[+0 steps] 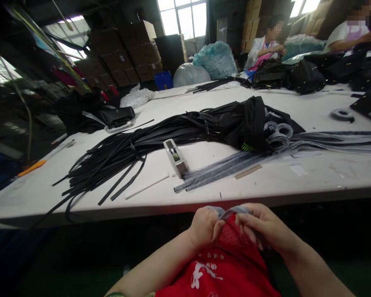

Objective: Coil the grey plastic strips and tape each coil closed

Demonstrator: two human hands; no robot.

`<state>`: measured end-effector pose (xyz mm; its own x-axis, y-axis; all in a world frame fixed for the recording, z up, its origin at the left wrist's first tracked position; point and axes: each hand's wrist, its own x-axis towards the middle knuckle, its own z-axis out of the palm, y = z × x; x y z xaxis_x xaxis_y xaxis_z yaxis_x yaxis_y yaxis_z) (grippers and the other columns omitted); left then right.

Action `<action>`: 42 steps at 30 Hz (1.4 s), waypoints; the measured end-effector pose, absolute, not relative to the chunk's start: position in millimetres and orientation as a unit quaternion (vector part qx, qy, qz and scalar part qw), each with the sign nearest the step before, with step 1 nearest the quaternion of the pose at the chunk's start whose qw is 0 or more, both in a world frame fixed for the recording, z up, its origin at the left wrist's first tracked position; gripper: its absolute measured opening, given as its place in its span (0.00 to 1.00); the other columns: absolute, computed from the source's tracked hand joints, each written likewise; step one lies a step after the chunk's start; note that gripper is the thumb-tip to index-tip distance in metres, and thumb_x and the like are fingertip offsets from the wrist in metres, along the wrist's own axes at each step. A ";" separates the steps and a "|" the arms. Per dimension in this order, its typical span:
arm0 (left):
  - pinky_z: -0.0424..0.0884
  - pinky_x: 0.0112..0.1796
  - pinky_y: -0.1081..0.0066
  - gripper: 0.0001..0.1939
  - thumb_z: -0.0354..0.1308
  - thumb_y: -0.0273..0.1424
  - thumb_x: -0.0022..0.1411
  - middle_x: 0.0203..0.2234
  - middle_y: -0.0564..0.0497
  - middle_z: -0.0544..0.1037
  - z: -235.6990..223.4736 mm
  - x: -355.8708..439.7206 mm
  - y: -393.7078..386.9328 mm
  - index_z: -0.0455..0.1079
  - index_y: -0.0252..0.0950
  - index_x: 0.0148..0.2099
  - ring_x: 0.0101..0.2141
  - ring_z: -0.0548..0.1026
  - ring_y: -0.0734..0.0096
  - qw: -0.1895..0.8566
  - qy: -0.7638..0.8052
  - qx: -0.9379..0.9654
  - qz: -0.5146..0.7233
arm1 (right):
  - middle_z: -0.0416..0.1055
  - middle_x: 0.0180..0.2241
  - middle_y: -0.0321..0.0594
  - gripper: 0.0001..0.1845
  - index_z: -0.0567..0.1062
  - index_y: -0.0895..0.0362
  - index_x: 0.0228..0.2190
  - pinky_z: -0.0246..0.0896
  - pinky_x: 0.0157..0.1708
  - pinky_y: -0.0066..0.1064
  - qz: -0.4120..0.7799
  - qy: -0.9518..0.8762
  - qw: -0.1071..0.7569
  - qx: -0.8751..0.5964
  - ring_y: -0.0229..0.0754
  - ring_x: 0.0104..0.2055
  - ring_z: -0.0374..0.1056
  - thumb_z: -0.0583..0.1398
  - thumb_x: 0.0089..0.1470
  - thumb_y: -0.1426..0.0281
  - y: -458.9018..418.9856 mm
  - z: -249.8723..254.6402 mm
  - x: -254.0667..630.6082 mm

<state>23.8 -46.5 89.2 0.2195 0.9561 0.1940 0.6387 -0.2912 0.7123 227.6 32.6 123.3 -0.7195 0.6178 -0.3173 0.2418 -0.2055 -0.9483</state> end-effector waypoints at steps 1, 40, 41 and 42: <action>0.64 0.30 0.66 0.37 0.29 0.50 0.68 0.20 0.45 0.71 93.3 28.2 -46.3 0.72 0.35 0.29 0.24 0.70 0.65 0.318 0.541 0.708 0.323 | 0.70 0.19 0.37 0.19 0.74 0.58 0.33 0.59 0.18 0.26 0.617 -0.664 0.171 -0.386 0.37 0.18 0.64 0.59 0.56 0.53 39.3 124.2 228.2; 0.54 0.19 0.72 0.36 0.35 0.58 0.64 0.09 0.57 0.58 100.0 29.2 -38.3 0.67 0.36 0.23 0.13 0.56 0.76 0.634 0.487 0.463 0.382 | 0.74 0.46 0.51 0.25 0.74 0.57 0.46 0.66 0.50 0.45 0.348 -0.797 0.227 -0.438 0.55 0.48 0.70 0.63 0.50 0.56 65.0 103.6 242.5; 0.52 0.17 0.72 0.36 0.35 0.59 0.63 0.07 0.58 0.55 102.9 30.2 -37.7 0.67 0.36 0.23 0.11 0.53 0.77 0.680 0.462 0.410 0.394 | 0.72 0.51 0.51 0.27 0.72 0.57 0.50 0.62 0.55 0.47 0.337 -0.821 0.217 -0.406 0.56 0.53 0.68 0.63 0.50 0.58 61.5 101.0 238.5; 0.52 0.16 0.73 0.36 0.36 0.60 0.62 0.06 0.60 0.54 105.5 30.6 -36.7 0.67 0.36 0.24 0.09 0.51 0.77 0.713 0.439 0.369 0.404 | 0.71 0.53 0.51 0.27 0.71 0.56 0.52 0.60 0.57 0.47 0.355 -0.836 0.197 -0.370 0.56 0.55 0.66 0.62 0.52 0.60 55.8 98.2 233.7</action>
<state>30.6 -36.7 105.5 0.2880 0.8995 -0.3285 -0.2517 0.4021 0.8803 233.7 55.8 98.2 -0.6493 0.7576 0.0661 0.4783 0.4744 -0.7390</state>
